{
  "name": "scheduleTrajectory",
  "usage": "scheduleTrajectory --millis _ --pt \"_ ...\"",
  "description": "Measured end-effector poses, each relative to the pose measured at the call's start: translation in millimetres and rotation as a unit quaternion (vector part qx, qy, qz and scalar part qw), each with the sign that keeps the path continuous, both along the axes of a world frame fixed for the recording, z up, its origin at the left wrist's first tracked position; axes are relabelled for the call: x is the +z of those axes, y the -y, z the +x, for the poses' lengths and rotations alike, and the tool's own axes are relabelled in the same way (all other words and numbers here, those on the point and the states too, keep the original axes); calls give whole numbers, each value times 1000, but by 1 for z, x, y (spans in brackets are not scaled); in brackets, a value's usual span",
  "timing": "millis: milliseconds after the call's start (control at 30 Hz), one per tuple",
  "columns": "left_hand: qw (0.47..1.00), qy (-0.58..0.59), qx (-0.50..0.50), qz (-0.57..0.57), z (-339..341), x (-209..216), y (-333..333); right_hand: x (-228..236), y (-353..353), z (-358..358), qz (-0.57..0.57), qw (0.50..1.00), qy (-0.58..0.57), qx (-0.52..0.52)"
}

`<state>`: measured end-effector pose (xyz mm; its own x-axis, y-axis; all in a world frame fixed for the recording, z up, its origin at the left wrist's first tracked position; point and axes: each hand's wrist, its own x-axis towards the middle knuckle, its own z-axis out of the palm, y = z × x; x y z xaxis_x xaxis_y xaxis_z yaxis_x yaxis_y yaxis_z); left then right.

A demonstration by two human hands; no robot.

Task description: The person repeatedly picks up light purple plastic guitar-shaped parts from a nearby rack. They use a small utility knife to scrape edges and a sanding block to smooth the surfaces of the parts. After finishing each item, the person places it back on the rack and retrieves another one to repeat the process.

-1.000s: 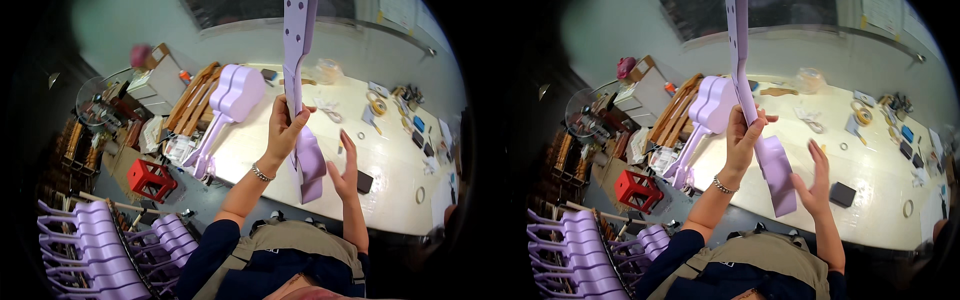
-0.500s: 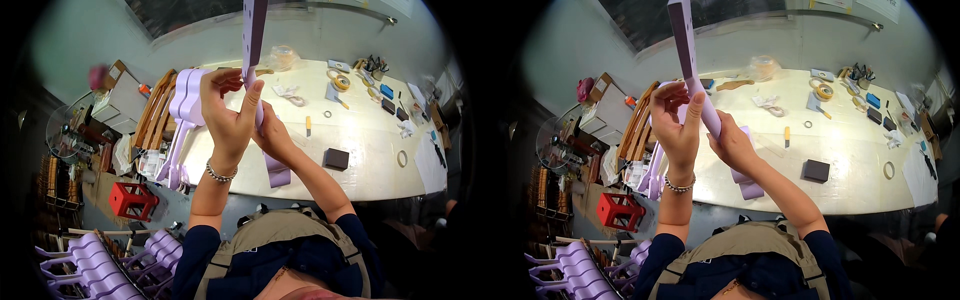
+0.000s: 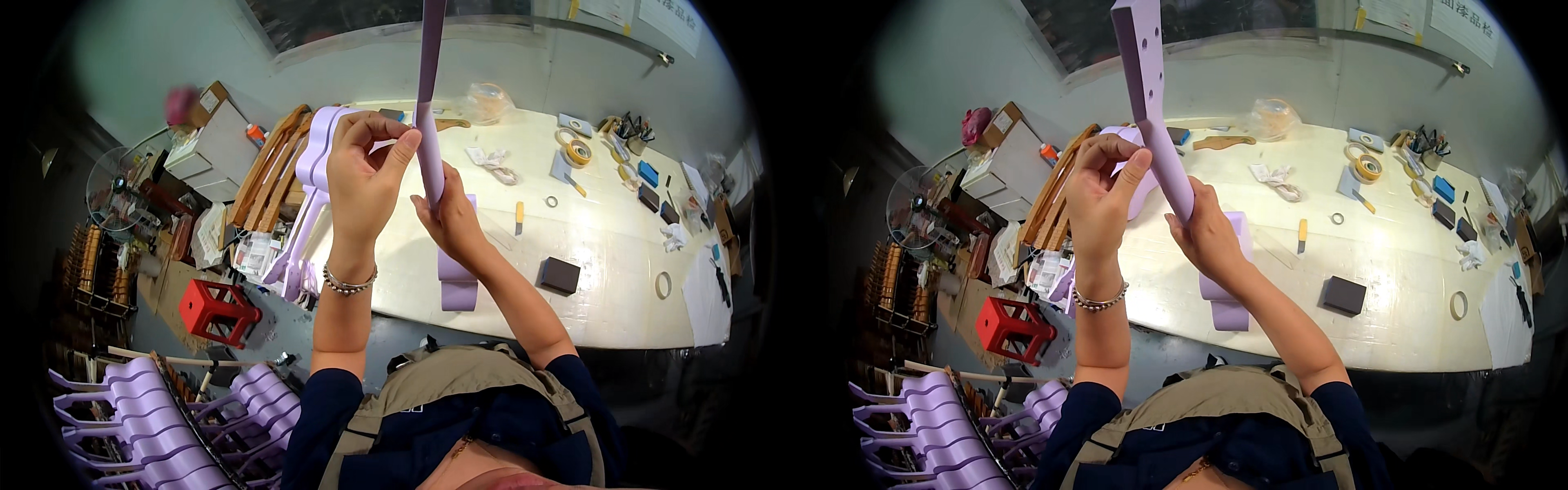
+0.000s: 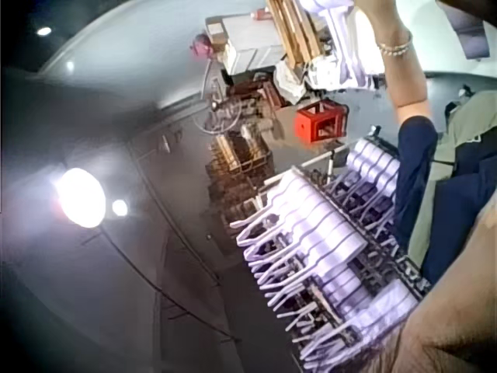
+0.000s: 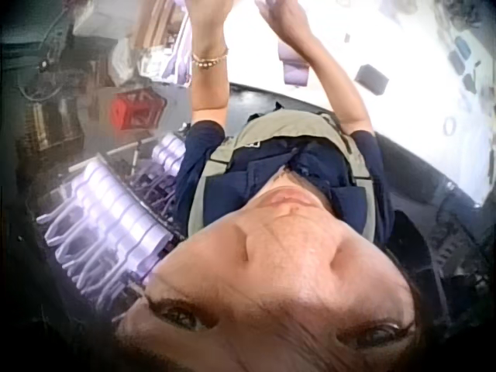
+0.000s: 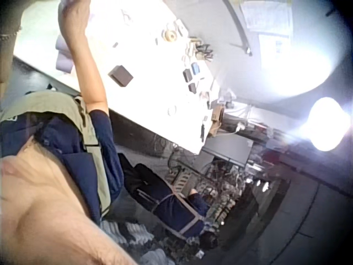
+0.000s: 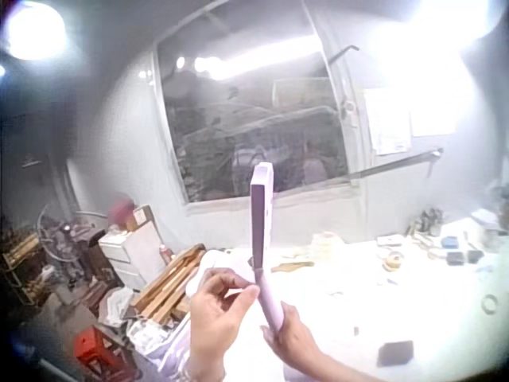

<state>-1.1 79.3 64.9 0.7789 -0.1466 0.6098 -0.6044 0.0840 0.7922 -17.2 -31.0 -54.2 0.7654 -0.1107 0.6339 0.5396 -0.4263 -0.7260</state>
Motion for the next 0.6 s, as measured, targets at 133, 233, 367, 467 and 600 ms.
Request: scheduleTrajectory --millis 133,233,367,467,600 --pt "996 68 54 19 2 -4 1 0 4 -3 15 998 -8 55" --pt "965 187 169 66 3 -9 5 -6 5 5 8 998 36 57" --pt "981 137 134 37 4 -10 3 -7 2 8 20 997 18 67" --pt "973 181 133 49 9 -16 -1 -5 2 10 15 996 35 78" --pt "980 179 59 59 -7 -42 -16 -5 9 25 15 996 49 70"
